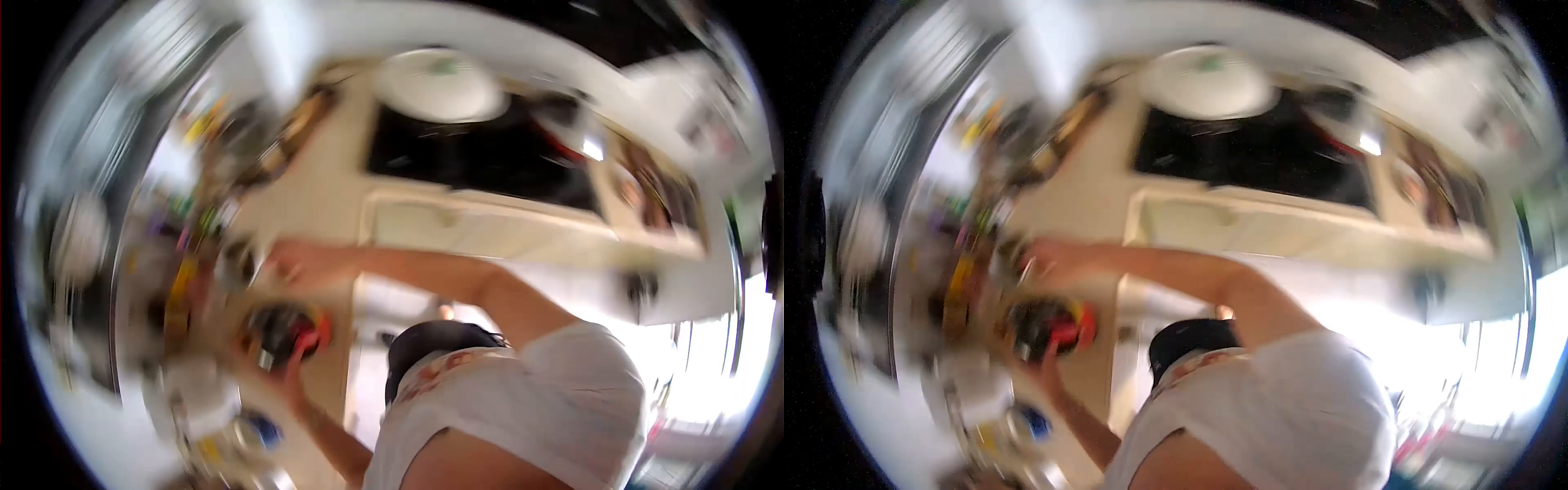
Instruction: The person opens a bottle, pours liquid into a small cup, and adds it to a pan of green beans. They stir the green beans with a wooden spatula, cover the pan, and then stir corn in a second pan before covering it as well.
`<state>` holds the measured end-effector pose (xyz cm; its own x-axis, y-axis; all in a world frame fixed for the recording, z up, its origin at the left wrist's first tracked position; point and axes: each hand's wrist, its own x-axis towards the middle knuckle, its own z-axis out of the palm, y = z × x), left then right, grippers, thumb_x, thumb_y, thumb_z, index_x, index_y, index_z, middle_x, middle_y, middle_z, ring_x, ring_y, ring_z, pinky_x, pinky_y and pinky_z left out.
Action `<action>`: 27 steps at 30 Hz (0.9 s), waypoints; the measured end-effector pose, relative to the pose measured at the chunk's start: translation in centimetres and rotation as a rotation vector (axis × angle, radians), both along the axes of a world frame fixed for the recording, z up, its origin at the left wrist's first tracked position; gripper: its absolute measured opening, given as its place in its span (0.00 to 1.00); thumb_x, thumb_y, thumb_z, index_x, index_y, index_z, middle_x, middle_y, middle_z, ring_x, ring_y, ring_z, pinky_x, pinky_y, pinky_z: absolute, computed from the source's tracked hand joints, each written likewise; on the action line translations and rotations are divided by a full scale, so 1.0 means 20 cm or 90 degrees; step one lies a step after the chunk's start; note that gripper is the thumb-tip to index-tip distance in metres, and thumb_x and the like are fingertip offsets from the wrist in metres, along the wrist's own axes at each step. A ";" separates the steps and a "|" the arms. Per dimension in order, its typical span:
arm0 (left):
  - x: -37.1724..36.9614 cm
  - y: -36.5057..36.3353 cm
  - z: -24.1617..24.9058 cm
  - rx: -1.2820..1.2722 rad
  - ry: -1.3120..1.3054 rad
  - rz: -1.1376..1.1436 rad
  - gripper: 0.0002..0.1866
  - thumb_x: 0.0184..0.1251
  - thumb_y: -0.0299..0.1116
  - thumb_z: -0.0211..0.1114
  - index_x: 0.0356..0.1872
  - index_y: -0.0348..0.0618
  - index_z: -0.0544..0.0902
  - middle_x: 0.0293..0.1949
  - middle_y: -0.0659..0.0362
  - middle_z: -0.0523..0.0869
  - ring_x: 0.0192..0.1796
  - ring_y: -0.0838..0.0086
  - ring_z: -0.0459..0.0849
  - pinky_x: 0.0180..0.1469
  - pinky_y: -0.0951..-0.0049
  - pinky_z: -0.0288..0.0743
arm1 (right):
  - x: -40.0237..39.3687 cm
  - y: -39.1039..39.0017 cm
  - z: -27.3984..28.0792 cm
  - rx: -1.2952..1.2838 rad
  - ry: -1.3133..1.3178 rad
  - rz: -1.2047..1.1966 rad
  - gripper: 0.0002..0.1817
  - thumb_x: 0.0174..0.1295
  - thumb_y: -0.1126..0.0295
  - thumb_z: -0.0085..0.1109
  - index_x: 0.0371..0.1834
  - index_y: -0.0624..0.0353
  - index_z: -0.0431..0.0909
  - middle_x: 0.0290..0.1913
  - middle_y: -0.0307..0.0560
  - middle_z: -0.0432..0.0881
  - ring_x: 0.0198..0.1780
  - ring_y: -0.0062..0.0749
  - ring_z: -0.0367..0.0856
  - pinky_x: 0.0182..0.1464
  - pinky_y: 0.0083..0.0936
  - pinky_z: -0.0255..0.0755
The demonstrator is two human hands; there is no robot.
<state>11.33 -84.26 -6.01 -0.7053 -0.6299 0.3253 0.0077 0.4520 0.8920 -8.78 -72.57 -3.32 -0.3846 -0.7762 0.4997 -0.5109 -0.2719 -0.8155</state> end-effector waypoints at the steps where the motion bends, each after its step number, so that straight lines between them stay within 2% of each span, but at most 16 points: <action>1: 0.01 0.02 0.03 -0.045 0.003 0.039 0.49 0.28 0.37 0.76 0.57 0.35 0.58 0.55 0.48 0.65 0.55 0.63 0.66 0.57 0.66 0.61 | 0.01 -0.07 0.16 0.026 0.121 0.074 0.16 0.37 0.69 0.58 0.32 0.62 0.74 0.33 0.55 0.73 0.35 0.43 0.70 0.36 0.31 0.67; 2: 0.00 0.00 -0.03 -0.004 0.077 0.020 0.46 0.31 0.37 0.74 0.56 0.34 0.60 0.54 0.47 0.67 0.55 0.63 0.67 0.56 0.66 0.61 | 0.04 -0.10 0.30 -0.004 0.188 0.129 0.15 0.33 0.70 0.56 0.28 0.63 0.74 0.30 0.58 0.73 0.33 0.49 0.70 0.35 0.34 0.66; 3: 0.03 -0.05 -0.05 -0.076 -0.027 0.053 0.43 0.34 0.37 0.73 0.55 0.34 0.61 0.53 0.46 0.67 0.53 0.63 0.69 0.56 0.66 0.61 | 0.07 -0.12 0.37 0.042 0.273 0.110 0.14 0.32 0.71 0.55 0.27 0.63 0.74 0.29 0.56 0.73 0.33 0.51 0.71 0.34 0.37 0.65; 4: 0.03 -0.14 -0.20 0.011 0.041 0.015 0.40 0.38 0.37 0.71 0.54 0.33 0.62 0.52 0.46 0.69 0.51 0.63 0.71 0.55 0.67 0.63 | 0.07 -0.20 0.38 -0.121 0.316 0.175 0.14 0.32 0.71 0.54 0.27 0.62 0.75 0.30 0.54 0.75 0.33 0.51 0.71 0.34 0.39 0.65; 6: 0.00 -0.09 -0.12 0.007 -0.003 0.021 0.40 0.40 0.36 0.70 0.55 0.33 0.60 0.52 0.46 0.68 0.51 0.64 0.71 0.55 0.68 0.64 | 0.10 -0.21 0.51 0.158 0.446 0.143 0.14 0.36 0.70 0.54 0.30 0.60 0.75 0.34 0.53 0.76 0.37 0.47 0.73 0.36 0.37 0.66; 9: -0.01 -0.03 -0.04 0.012 -0.035 0.019 0.39 0.44 0.35 0.68 0.56 0.33 0.58 0.53 0.46 0.67 0.52 0.64 0.70 0.54 0.69 0.65 | 0.13 -0.29 0.51 0.173 0.522 0.154 0.15 0.40 0.67 0.54 0.34 0.59 0.75 0.35 0.52 0.76 0.38 0.44 0.74 0.37 0.36 0.67; 13: -0.01 0.00 0.03 0.024 -0.039 0.003 0.38 0.47 0.35 0.66 0.57 0.33 0.56 0.54 0.47 0.66 0.52 0.65 0.70 0.53 0.70 0.66 | 0.13 -0.38 0.51 0.138 0.559 0.176 0.19 0.40 0.63 0.57 0.37 0.57 0.74 0.33 0.51 0.77 0.38 0.42 0.75 0.38 0.34 0.67; 15: -0.01 0.04 0.06 0.011 -0.102 0.045 0.37 0.49 0.37 0.65 0.57 0.32 0.56 0.54 0.47 0.66 0.51 0.65 0.71 0.51 0.70 0.68 | 0.15 -0.34 0.57 0.134 0.554 0.182 0.22 0.37 0.60 0.60 0.39 0.54 0.74 0.33 0.50 0.77 0.38 0.42 0.75 0.37 0.33 0.68; 19: -0.03 -0.04 -0.03 0.011 -0.053 0.032 0.38 0.48 0.38 0.66 0.57 0.33 0.56 0.54 0.47 0.66 0.50 0.65 0.71 0.51 0.71 0.68 | 0.19 -0.38 0.64 0.148 0.520 0.237 0.22 0.36 0.59 0.62 0.37 0.54 0.74 0.36 0.45 0.78 0.38 0.38 0.75 0.37 0.31 0.67; 21: -0.03 -0.05 -0.05 -0.049 -0.102 0.092 0.38 0.48 0.38 0.66 0.57 0.33 0.56 0.54 0.47 0.66 0.50 0.65 0.71 0.51 0.70 0.69 | 0.27 -0.44 0.73 0.461 0.499 0.221 0.20 0.36 0.59 0.62 0.36 0.53 0.76 0.35 0.45 0.78 0.36 0.37 0.76 0.36 0.31 0.67; 22: -0.03 -0.06 -0.07 -0.050 -0.103 0.091 0.38 0.48 0.38 0.66 0.57 0.33 0.56 0.54 0.47 0.66 0.50 0.65 0.71 0.51 0.70 0.69 | 0.27 -0.41 0.72 0.461 0.498 0.221 0.20 0.36 0.59 0.62 0.36 0.53 0.76 0.35 0.45 0.78 0.36 0.37 0.76 0.36 0.31 0.67; 24: -0.04 -0.07 -0.07 -0.021 0.000 0.008 0.38 0.48 0.38 0.66 0.57 0.32 0.56 0.54 0.46 0.66 0.51 0.64 0.71 0.52 0.70 0.67 | 0.24 -0.35 0.67 0.224 0.645 0.275 0.18 0.37 0.60 0.62 0.34 0.54 0.77 0.34 0.45 0.79 0.36 0.37 0.76 0.36 0.31 0.67; 27: -0.03 -0.03 -0.03 -0.020 -0.014 0.010 0.38 0.48 0.38 0.66 0.57 0.32 0.56 0.54 0.46 0.65 0.51 0.64 0.71 0.53 0.70 0.67 | 0.24 -0.39 0.65 0.233 0.640 0.290 0.18 0.38 0.61 0.61 0.35 0.53 0.77 0.35 0.44 0.79 0.35 0.37 0.76 0.36 0.31 0.67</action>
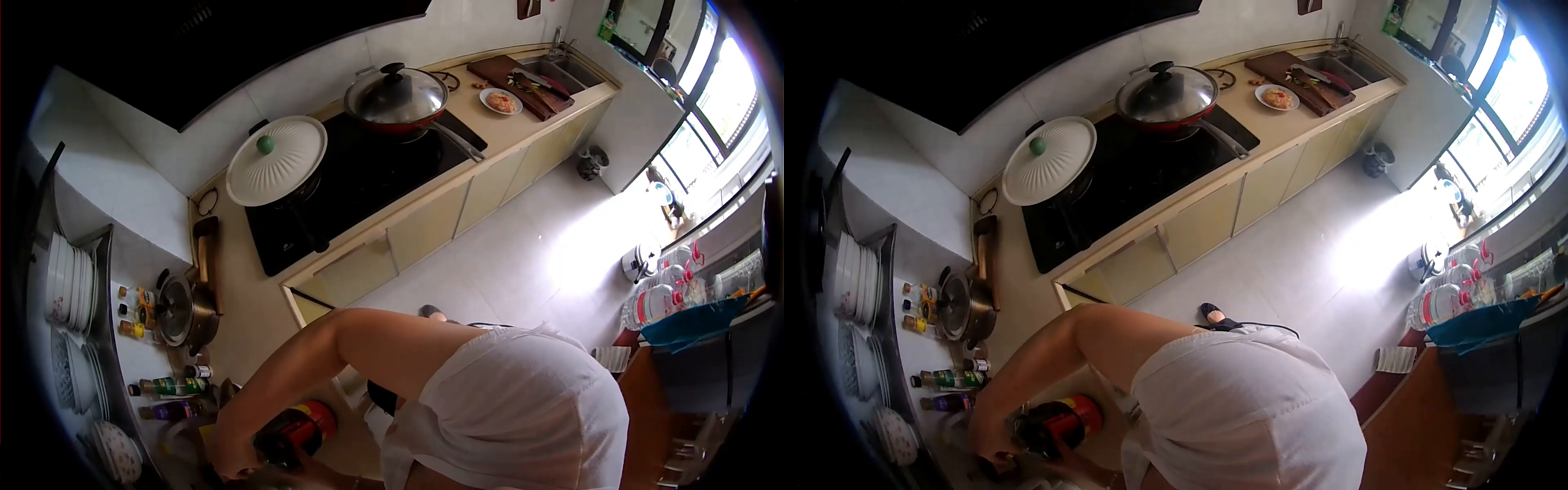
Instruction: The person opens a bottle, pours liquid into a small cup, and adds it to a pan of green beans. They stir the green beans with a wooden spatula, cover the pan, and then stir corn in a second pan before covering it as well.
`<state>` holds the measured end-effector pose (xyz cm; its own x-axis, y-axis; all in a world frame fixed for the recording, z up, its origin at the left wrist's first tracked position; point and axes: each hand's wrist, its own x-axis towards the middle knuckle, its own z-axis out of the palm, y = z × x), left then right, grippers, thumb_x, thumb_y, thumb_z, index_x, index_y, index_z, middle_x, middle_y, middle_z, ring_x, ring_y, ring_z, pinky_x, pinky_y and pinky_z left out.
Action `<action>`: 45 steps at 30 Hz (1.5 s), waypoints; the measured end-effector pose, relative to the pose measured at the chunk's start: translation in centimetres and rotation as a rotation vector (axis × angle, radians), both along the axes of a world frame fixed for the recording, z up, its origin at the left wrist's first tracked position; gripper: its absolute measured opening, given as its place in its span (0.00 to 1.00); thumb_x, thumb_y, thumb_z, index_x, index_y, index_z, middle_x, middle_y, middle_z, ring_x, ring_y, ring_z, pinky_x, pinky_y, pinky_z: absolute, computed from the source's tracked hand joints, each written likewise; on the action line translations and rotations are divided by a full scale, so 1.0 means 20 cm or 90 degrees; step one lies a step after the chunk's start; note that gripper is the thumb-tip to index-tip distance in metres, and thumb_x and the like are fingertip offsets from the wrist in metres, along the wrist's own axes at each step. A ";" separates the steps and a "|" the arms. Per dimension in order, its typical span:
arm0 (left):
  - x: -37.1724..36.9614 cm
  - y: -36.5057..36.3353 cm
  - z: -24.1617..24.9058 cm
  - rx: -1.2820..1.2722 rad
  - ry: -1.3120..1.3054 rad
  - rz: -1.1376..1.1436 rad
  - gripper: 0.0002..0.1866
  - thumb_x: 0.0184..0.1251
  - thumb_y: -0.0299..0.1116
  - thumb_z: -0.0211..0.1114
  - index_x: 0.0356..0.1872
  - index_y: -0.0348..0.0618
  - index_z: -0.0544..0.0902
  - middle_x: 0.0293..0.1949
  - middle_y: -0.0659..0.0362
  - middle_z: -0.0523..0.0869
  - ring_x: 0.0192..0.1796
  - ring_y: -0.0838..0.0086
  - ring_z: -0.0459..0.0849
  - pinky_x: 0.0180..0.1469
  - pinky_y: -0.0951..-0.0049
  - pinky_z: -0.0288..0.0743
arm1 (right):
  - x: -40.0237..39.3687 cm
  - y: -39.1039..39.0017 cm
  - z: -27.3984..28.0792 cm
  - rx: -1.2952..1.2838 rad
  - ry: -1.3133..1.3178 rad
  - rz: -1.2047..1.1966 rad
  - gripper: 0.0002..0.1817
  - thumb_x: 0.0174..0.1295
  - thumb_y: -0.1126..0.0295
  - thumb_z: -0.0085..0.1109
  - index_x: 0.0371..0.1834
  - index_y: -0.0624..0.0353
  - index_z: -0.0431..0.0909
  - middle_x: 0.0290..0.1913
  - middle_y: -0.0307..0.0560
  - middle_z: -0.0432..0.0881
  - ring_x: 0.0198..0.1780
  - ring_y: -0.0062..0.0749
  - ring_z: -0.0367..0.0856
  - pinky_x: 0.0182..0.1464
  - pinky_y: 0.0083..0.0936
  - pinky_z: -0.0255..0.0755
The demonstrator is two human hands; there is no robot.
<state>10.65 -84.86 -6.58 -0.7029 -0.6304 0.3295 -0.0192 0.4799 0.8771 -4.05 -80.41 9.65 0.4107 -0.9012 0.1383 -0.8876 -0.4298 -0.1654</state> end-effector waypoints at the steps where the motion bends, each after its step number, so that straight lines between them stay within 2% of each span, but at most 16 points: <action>1: 0.00 0.02 0.02 0.001 0.002 0.003 0.38 0.48 0.38 0.66 0.57 0.32 0.56 0.54 0.46 0.65 0.51 0.64 0.71 0.53 0.70 0.67 | 0.00 0.00 -0.01 0.000 0.000 0.001 0.18 0.38 0.61 0.61 0.35 0.53 0.77 0.35 0.44 0.79 0.35 0.37 0.76 0.36 0.31 0.67; 7: 0.02 0.13 0.13 0.001 0.004 -0.011 0.39 0.48 0.39 0.66 0.58 0.33 0.56 0.55 0.46 0.65 0.51 0.64 0.71 0.53 0.71 0.66 | -0.08 0.05 -0.07 -0.096 -0.153 -0.046 0.15 0.36 0.61 0.60 0.30 0.53 0.79 0.31 0.43 0.79 0.33 0.35 0.77 0.32 0.28 0.68; 10: 0.04 0.15 0.16 -0.002 0.013 -0.006 0.39 0.48 0.39 0.65 0.58 0.33 0.56 0.55 0.46 0.65 0.51 0.64 0.70 0.54 0.71 0.65 | -0.16 0.15 -0.16 -0.315 -0.402 -0.071 0.15 0.29 0.62 0.65 0.22 0.56 0.75 0.26 0.46 0.76 0.29 0.37 0.75 0.29 0.30 0.67; 12: 0.03 0.08 0.10 -0.037 -0.003 0.005 0.38 0.42 0.43 0.69 0.53 0.32 0.64 0.49 0.46 0.72 0.48 0.64 0.73 0.52 0.70 0.66 | -0.25 0.18 -0.33 -0.375 -0.447 -0.184 0.16 0.29 0.63 0.65 0.22 0.57 0.74 0.25 0.47 0.75 0.28 0.38 0.74 0.29 0.31 0.67; 16: 0.07 0.08 0.18 -0.143 -0.247 0.059 0.35 0.42 0.45 0.69 0.50 0.32 0.68 0.47 0.49 0.74 0.46 0.66 0.75 0.51 0.70 0.66 | -0.28 0.37 -0.62 -0.292 -0.495 -0.400 0.13 0.30 0.69 0.59 0.21 0.63 0.72 0.25 0.53 0.73 0.31 0.42 0.73 0.31 0.32 0.67; 17: 0.03 0.10 0.13 -0.058 -0.012 0.003 0.33 0.41 0.46 0.69 0.47 0.34 0.71 0.45 0.52 0.77 0.45 0.69 0.76 0.50 0.72 0.67 | -0.30 0.38 -0.74 -0.233 -0.496 -0.460 0.11 0.31 0.71 0.57 0.21 0.64 0.72 0.26 0.54 0.73 0.31 0.43 0.72 0.31 0.32 0.67; 18: 0.05 0.09 0.14 -0.006 -0.127 -0.023 0.38 0.45 0.51 0.64 0.56 0.41 0.63 0.52 0.51 0.71 0.52 0.65 0.71 0.54 0.73 0.63 | -0.33 0.36 -0.90 -0.167 -0.536 -0.533 0.12 0.31 0.71 0.57 0.22 0.63 0.71 0.26 0.53 0.72 0.30 0.42 0.72 0.32 0.33 0.67; 19: 0.07 0.13 0.26 -0.255 -0.292 0.094 0.40 0.43 0.54 0.63 0.57 0.43 0.63 0.52 0.49 0.71 0.53 0.61 0.71 0.53 0.71 0.64 | -0.27 0.45 -0.85 -0.163 -0.544 -0.606 0.12 0.35 0.70 0.58 0.26 0.61 0.71 0.27 0.50 0.74 0.31 0.38 0.74 0.33 0.31 0.68; 20: 0.03 0.12 0.23 -0.125 -0.174 0.029 0.41 0.42 0.55 0.63 0.57 0.43 0.62 0.52 0.48 0.70 0.53 0.60 0.70 0.53 0.68 0.64 | -0.27 0.48 -0.87 -0.126 -0.645 -0.606 0.13 0.39 0.70 0.60 0.29 0.60 0.70 0.30 0.46 0.76 0.33 0.32 0.76 0.35 0.26 0.70; 21: 0.02 0.14 0.23 -0.150 -0.107 0.036 0.40 0.39 0.52 0.66 0.55 0.43 0.64 0.52 0.49 0.71 0.52 0.58 0.71 0.52 0.68 0.64 | -0.31 0.47 -1.01 -0.179 -0.613 -0.548 0.13 0.41 0.71 0.61 0.30 0.58 0.69 0.33 0.43 0.77 0.36 0.27 0.76 0.36 0.23 0.71; 23: -0.02 0.17 0.30 -0.012 -0.225 0.077 0.39 0.35 0.24 0.68 0.55 0.36 0.62 0.51 0.53 0.69 0.52 0.67 0.69 0.56 0.69 0.60 | -0.28 0.47 -1.00 -0.144 -0.689 -0.605 0.15 0.42 0.72 0.63 0.33 0.59 0.70 0.32 0.42 0.77 0.36 0.25 0.76 0.37 0.22 0.71; 25: -0.02 -0.03 -0.14 0.168 0.066 -0.058 0.40 0.32 0.21 0.66 0.55 0.37 0.60 0.50 0.53 0.69 0.52 0.67 0.69 0.55 0.70 0.61 | -0.26 0.42 -1.07 -0.154 -0.845 -0.609 0.14 0.40 0.73 0.62 0.32 0.62 0.70 0.31 0.46 0.77 0.34 0.27 0.78 0.38 0.21 0.72; 29: -0.02 0.04 -0.01 0.258 0.073 -0.071 0.40 0.31 0.19 0.63 0.56 0.38 0.59 0.49 0.53 0.68 0.52 0.68 0.68 0.55 0.70 0.62 | -0.22 0.42 -0.84 -0.118 -0.815 -0.579 0.16 0.41 0.76 0.62 0.34 0.61 0.68 0.32 0.44 0.76 0.34 0.25 0.77 0.39 0.20 0.72; 32: -0.03 0.08 0.01 0.305 0.122 -0.098 0.40 0.31 0.18 0.60 0.56 0.38 0.57 0.49 0.52 0.68 0.52 0.68 0.68 0.54 0.70 0.63 | -0.22 0.41 -0.66 -0.163 -0.867 -0.405 0.18 0.41 0.79 0.61 0.36 0.61 0.67 0.33 0.43 0.74 0.36 0.24 0.76 0.41 0.20 0.71; 35: -0.03 0.06 0.03 0.203 0.112 -0.115 0.40 0.31 0.19 0.60 0.56 0.38 0.56 0.49 0.52 0.68 0.52 0.67 0.69 0.54 0.70 0.64 | -0.19 0.42 -0.37 -0.107 -0.792 -0.331 0.18 0.44 0.83 0.58 0.38 0.59 0.66 0.38 0.40 0.71 0.42 0.21 0.72 0.46 0.19 0.68; 45: -0.04 0.07 0.07 0.253 0.145 -0.122 0.39 0.31 0.18 0.62 0.54 0.39 0.59 0.50 0.52 0.67 0.52 0.67 0.68 0.54 0.70 0.63 | -0.06 0.26 0.07 0.063 -0.281 -0.148 0.18 0.41 0.80 0.57 0.38 0.60 0.67 0.37 0.45 0.72 0.38 0.36 0.73 0.41 0.26 0.68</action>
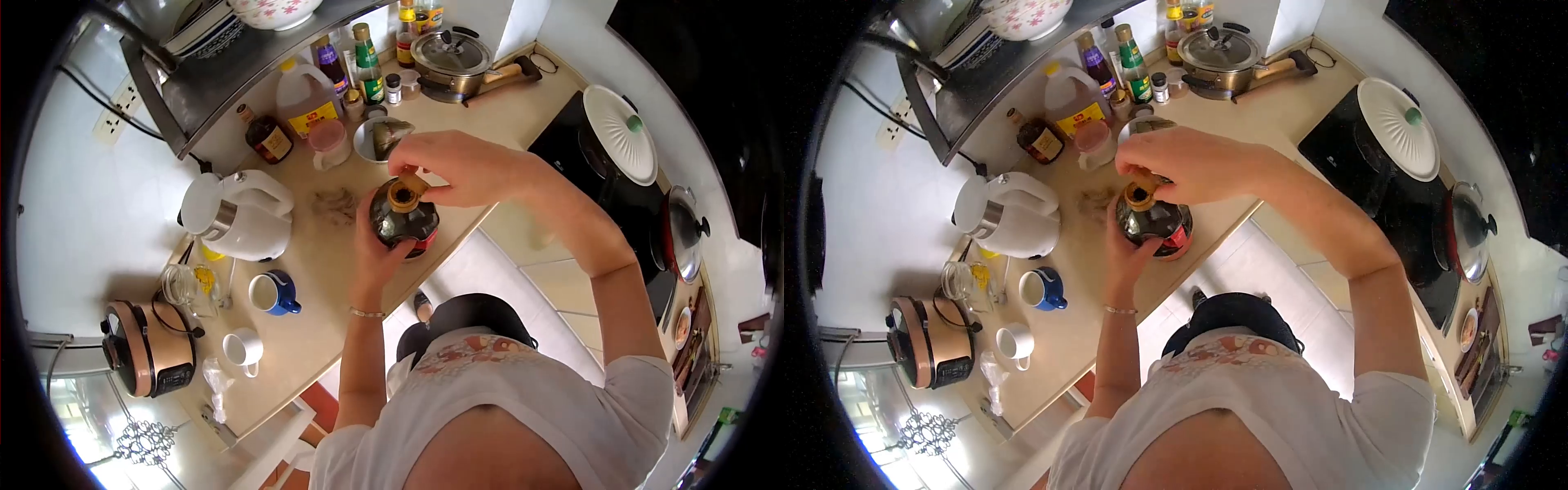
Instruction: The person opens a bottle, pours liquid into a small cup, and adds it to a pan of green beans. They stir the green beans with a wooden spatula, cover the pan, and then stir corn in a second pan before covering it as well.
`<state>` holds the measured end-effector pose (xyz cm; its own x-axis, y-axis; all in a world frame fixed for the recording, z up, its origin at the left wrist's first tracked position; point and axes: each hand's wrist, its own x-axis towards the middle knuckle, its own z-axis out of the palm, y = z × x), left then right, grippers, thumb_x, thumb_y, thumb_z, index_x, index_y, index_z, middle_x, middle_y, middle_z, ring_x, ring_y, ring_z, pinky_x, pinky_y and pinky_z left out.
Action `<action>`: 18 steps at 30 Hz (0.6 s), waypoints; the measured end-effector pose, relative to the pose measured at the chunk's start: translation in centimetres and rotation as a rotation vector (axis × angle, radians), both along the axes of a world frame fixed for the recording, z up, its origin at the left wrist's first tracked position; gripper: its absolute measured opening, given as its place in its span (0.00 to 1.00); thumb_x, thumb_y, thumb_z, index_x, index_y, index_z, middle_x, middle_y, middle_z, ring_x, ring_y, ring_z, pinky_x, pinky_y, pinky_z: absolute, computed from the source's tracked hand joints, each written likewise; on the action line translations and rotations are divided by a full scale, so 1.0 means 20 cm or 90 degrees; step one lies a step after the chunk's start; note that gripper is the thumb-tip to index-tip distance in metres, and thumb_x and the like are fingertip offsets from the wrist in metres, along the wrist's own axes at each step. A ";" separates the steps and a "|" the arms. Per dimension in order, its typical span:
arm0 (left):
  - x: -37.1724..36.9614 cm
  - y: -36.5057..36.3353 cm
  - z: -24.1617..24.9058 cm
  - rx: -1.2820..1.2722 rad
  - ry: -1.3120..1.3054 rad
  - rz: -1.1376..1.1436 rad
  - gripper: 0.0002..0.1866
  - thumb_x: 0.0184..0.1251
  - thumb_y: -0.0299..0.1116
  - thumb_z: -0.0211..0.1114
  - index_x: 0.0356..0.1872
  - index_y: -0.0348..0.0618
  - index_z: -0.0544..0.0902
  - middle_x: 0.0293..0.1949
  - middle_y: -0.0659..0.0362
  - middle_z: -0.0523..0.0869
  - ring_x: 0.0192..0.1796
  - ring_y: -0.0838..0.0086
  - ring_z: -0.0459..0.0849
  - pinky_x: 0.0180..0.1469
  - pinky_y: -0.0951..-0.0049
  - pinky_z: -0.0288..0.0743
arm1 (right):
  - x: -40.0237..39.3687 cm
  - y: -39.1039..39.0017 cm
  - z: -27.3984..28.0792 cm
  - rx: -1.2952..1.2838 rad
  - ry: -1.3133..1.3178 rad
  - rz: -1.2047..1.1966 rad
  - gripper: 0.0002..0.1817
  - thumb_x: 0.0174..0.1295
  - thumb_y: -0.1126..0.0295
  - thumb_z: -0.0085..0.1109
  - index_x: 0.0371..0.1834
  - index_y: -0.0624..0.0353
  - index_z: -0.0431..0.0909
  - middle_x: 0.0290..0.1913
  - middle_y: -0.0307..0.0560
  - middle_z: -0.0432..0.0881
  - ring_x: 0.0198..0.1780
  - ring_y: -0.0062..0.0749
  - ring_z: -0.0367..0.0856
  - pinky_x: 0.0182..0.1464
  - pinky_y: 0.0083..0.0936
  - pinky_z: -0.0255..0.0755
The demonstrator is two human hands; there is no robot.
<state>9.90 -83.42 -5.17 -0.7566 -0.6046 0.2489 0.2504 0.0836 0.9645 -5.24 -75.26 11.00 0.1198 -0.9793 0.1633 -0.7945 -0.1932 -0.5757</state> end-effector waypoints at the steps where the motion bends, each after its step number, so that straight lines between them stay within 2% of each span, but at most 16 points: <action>1: 0.00 0.00 0.00 -0.011 -0.005 0.003 0.39 0.31 0.19 0.62 0.54 0.39 0.59 0.49 0.53 0.67 0.52 0.66 0.69 0.54 0.70 0.63 | 0.00 -0.02 0.00 -0.002 0.052 0.026 0.18 0.40 0.80 0.57 0.37 0.60 0.67 0.37 0.45 0.72 0.38 0.38 0.72 0.41 0.28 0.68; 4: 0.01 -0.01 0.00 -0.087 -0.007 0.043 0.38 0.31 0.20 0.63 0.53 0.39 0.61 0.49 0.52 0.68 0.51 0.64 0.69 0.53 0.68 0.63 | 0.03 -0.05 0.00 -0.043 0.116 0.084 0.16 0.40 0.78 0.57 0.35 0.60 0.69 0.35 0.45 0.72 0.38 0.40 0.71 0.41 0.30 0.66; 8: 0.00 -0.01 -0.03 -0.096 0.017 0.067 0.38 0.30 0.22 0.65 0.53 0.39 0.62 0.48 0.51 0.68 0.50 0.61 0.69 0.52 0.66 0.63 | 0.04 -0.09 -0.01 -0.061 0.175 0.123 0.13 0.39 0.75 0.59 0.31 0.61 0.72 0.34 0.46 0.73 0.38 0.39 0.71 0.39 0.31 0.66; 10: 0.00 -0.02 -0.04 -0.125 0.019 0.063 0.39 0.29 0.23 0.65 0.53 0.39 0.62 0.48 0.50 0.68 0.50 0.59 0.69 0.52 0.66 0.63 | 0.05 -0.09 0.02 0.034 0.229 0.075 0.14 0.41 0.65 0.61 0.30 0.60 0.74 0.30 0.45 0.73 0.35 0.38 0.72 0.34 0.30 0.66; 11: 0.00 -0.01 -0.04 -0.122 0.022 0.068 0.39 0.29 0.23 0.65 0.53 0.39 0.62 0.48 0.50 0.68 0.50 0.59 0.69 0.52 0.66 0.63 | 0.07 -0.10 0.03 0.037 0.232 0.081 0.14 0.41 0.65 0.61 0.30 0.60 0.74 0.30 0.45 0.73 0.35 0.38 0.72 0.34 0.30 0.66; 13: 0.00 -0.01 -0.03 -0.123 0.020 0.084 0.39 0.29 0.25 0.66 0.53 0.39 0.62 0.48 0.49 0.68 0.50 0.58 0.69 0.52 0.65 0.63 | 0.11 -0.11 0.05 0.166 0.386 -0.051 0.19 0.42 0.55 0.60 0.29 0.59 0.75 0.26 0.43 0.74 0.30 0.37 0.73 0.31 0.30 0.66; 14: 0.00 0.00 -0.04 -0.120 0.021 0.085 0.39 0.29 0.25 0.66 0.53 0.39 0.62 0.48 0.49 0.68 0.50 0.58 0.69 0.52 0.65 0.63 | 0.13 -0.11 0.05 0.169 0.389 -0.049 0.19 0.42 0.55 0.60 0.29 0.59 0.75 0.26 0.43 0.74 0.30 0.37 0.73 0.31 0.30 0.66; 16: -0.01 -0.01 -0.04 -0.127 0.027 0.085 0.40 0.28 0.26 0.66 0.53 0.38 0.62 0.49 0.49 0.68 0.50 0.58 0.69 0.52 0.65 0.63 | 0.14 -0.13 0.05 0.212 0.514 -0.100 0.23 0.42 0.47 0.57 0.30 0.57 0.75 0.21 0.42 0.72 0.26 0.38 0.73 0.29 0.29 0.66; 17: -0.01 -0.02 -0.04 -0.127 0.029 0.089 0.40 0.28 0.26 0.66 0.53 0.38 0.62 0.49 0.49 0.68 0.50 0.58 0.69 0.52 0.65 0.63 | 0.14 -0.12 0.06 0.211 0.517 -0.097 0.23 0.42 0.47 0.57 0.30 0.57 0.75 0.21 0.42 0.72 0.26 0.38 0.73 0.29 0.29 0.66; 18: -0.02 -0.03 -0.05 -0.153 0.047 0.086 0.40 0.28 0.26 0.66 0.53 0.38 0.62 0.49 0.49 0.69 0.50 0.57 0.69 0.52 0.65 0.63 | 0.12 -0.10 0.08 0.150 0.418 -0.064 0.21 0.42 0.51 0.58 0.30 0.58 0.75 0.24 0.43 0.73 0.28 0.37 0.73 0.29 0.30 0.66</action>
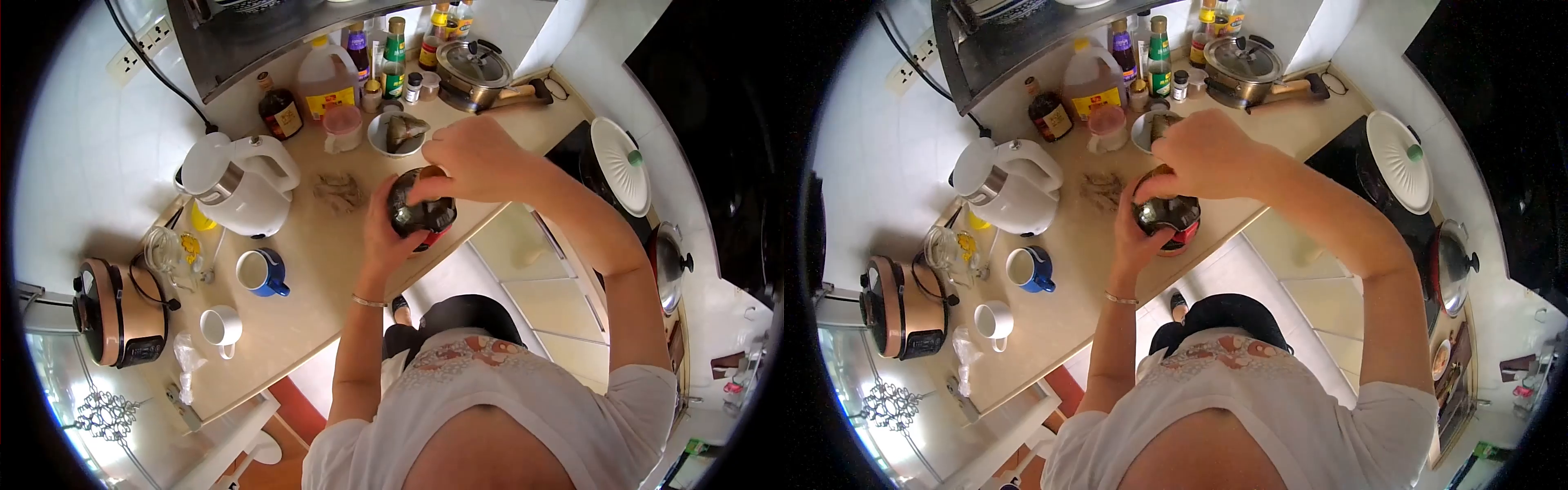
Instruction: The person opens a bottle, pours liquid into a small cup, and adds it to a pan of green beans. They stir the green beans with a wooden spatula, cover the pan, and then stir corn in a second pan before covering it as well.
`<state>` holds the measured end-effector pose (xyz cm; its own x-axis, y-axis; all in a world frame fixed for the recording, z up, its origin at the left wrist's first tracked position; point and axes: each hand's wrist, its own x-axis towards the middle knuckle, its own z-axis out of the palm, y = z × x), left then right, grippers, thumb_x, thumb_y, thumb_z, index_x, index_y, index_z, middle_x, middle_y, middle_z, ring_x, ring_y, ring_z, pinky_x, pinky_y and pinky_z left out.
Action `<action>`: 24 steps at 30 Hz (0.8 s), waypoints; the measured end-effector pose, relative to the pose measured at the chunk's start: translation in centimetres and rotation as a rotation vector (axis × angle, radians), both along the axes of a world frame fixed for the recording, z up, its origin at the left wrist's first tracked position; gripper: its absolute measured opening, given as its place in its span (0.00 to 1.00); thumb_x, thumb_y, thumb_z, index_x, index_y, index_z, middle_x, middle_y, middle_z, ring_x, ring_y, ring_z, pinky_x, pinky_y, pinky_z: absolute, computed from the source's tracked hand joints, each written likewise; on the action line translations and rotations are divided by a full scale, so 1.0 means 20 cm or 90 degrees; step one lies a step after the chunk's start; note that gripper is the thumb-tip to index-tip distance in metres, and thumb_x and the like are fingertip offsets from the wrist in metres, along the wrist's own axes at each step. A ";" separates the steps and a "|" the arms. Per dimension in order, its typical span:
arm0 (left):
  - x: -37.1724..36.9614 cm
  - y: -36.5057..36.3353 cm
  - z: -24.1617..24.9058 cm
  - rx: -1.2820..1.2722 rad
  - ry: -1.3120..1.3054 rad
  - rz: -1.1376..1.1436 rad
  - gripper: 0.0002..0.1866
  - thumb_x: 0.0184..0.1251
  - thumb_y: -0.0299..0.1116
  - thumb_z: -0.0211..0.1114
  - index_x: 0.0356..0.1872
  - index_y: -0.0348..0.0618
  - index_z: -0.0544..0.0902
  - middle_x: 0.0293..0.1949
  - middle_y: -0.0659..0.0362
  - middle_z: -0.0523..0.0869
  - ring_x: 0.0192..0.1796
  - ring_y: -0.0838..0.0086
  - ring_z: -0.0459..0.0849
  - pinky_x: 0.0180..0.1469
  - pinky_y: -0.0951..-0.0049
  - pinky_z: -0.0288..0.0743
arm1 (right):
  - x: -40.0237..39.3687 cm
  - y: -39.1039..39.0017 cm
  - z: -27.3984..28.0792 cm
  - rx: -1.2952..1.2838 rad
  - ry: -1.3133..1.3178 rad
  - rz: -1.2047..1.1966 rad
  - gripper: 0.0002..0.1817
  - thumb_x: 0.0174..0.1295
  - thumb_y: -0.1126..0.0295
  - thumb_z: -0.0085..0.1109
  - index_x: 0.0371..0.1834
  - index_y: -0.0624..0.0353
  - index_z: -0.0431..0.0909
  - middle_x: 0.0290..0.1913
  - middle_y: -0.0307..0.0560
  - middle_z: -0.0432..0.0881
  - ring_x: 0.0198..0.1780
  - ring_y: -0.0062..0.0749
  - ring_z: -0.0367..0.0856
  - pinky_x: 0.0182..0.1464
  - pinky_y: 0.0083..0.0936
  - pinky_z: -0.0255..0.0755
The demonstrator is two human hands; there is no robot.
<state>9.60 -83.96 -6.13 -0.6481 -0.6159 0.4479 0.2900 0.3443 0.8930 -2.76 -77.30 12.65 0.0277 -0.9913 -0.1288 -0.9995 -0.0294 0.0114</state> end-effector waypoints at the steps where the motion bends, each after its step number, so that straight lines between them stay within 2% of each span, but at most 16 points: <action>1: 0.00 -0.01 0.00 -0.026 0.016 -0.003 0.40 0.28 0.26 0.66 0.53 0.38 0.62 0.49 0.49 0.69 0.50 0.57 0.69 0.52 0.65 0.63 | -0.01 0.01 0.02 -0.052 -0.101 0.040 0.19 0.43 0.54 0.59 0.30 0.59 0.74 0.26 0.44 0.73 0.29 0.37 0.73 0.30 0.30 0.66; 2: 0.00 -0.01 0.01 -0.025 0.017 0.000 0.40 0.28 0.26 0.66 0.53 0.38 0.62 0.49 0.49 0.69 0.50 0.57 0.69 0.52 0.65 0.63 | -0.04 0.02 -0.01 -0.051 -0.099 0.044 0.19 0.43 0.54 0.59 0.30 0.59 0.74 0.26 0.44 0.73 0.29 0.37 0.73 0.30 0.30 0.66; 4: 0.01 0.00 0.04 -0.027 -0.031 0.005 0.40 0.28 0.26 0.66 0.53 0.38 0.62 0.49 0.48 0.69 0.49 0.57 0.69 0.52 0.65 0.63 | -0.08 0.02 -0.07 -0.116 -0.212 0.205 0.15 0.47 0.60 0.57 0.26 0.62 0.72 0.28 0.48 0.71 0.26 0.40 0.73 0.30 0.31 0.67; 5: 0.01 0.01 0.03 -0.026 -0.031 0.004 0.40 0.28 0.26 0.66 0.53 0.38 0.62 0.49 0.48 0.69 0.49 0.57 0.69 0.52 0.65 0.63 | -0.06 0.03 -0.07 -0.115 -0.213 0.204 0.15 0.47 0.60 0.57 0.26 0.62 0.72 0.28 0.48 0.71 0.26 0.40 0.73 0.30 0.31 0.67; 7: 0.00 0.01 0.01 -0.006 -0.026 0.010 0.39 0.27 0.26 0.65 0.52 0.38 0.63 0.49 0.49 0.68 0.50 0.58 0.69 0.52 0.65 0.63 | -0.01 0.03 -0.06 -0.061 -0.123 0.134 0.13 0.44 0.70 0.59 0.33 0.60 0.73 0.34 0.45 0.70 0.33 0.37 0.73 0.34 0.30 0.68; 14: 0.00 0.02 0.01 0.022 0.000 0.005 0.39 0.27 0.25 0.65 0.52 0.38 0.63 0.48 0.50 0.69 0.49 0.58 0.70 0.51 0.66 0.64 | 0.06 0.07 -0.12 -0.105 -0.047 0.019 0.14 0.44 0.69 0.59 0.35 0.60 0.72 0.34 0.45 0.69 0.34 0.38 0.73 0.35 0.29 0.68; 16: 0.01 0.02 0.03 0.028 -0.016 -0.002 0.39 0.27 0.24 0.65 0.52 0.39 0.63 0.47 0.50 0.69 0.49 0.59 0.70 0.51 0.67 0.65 | 0.02 0.08 -0.08 -0.102 -0.264 0.023 0.14 0.45 0.70 0.58 0.36 0.61 0.71 0.35 0.46 0.70 0.35 0.39 0.72 0.35 0.29 0.68; 20: 0.00 0.03 0.04 0.005 -0.043 -0.005 0.39 0.28 0.24 0.65 0.53 0.40 0.62 0.48 0.51 0.69 0.49 0.60 0.70 0.51 0.67 0.65 | -0.03 0.10 -0.14 -0.132 -0.285 0.040 0.16 0.46 0.70 0.59 0.39 0.61 0.71 0.36 0.47 0.69 0.34 0.41 0.72 0.36 0.30 0.67; 23: 0.00 0.04 0.00 0.090 -0.047 -0.030 0.40 0.28 0.22 0.64 0.53 0.40 0.61 0.49 0.52 0.68 0.51 0.62 0.68 0.52 0.68 0.64 | -0.03 0.11 -0.19 -0.193 -0.286 0.041 0.19 0.45 0.70 0.60 0.42 0.60 0.70 0.36 0.47 0.70 0.34 0.40 0.73 0.35 0.28 0.69; 24: 0.00 0.03 -0.01 0.070 -0.039 -0.018 0.41 0.28 0.22 0.64 0.54 0.40 0.60 0.50 0.52 0.67 0.52 0.63 0.67 0.52 0.67 0.64 | -0.04 0.12 -0.22 -0.222 -0.365 0.027 0.20 0.45 0.70 0.61 0.44 0.60 0.69 0.37 0.47 0.70 0.33 0.37 0.73 0.34 0.26 0.70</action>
<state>9.65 -83.29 -6.43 -0.6899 -0.6405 0.3373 0.2416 0.2355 0.9414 -3.63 -74.82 8.28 0.0368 -0.9686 0.2458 -0.8485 -0.1602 -0.5043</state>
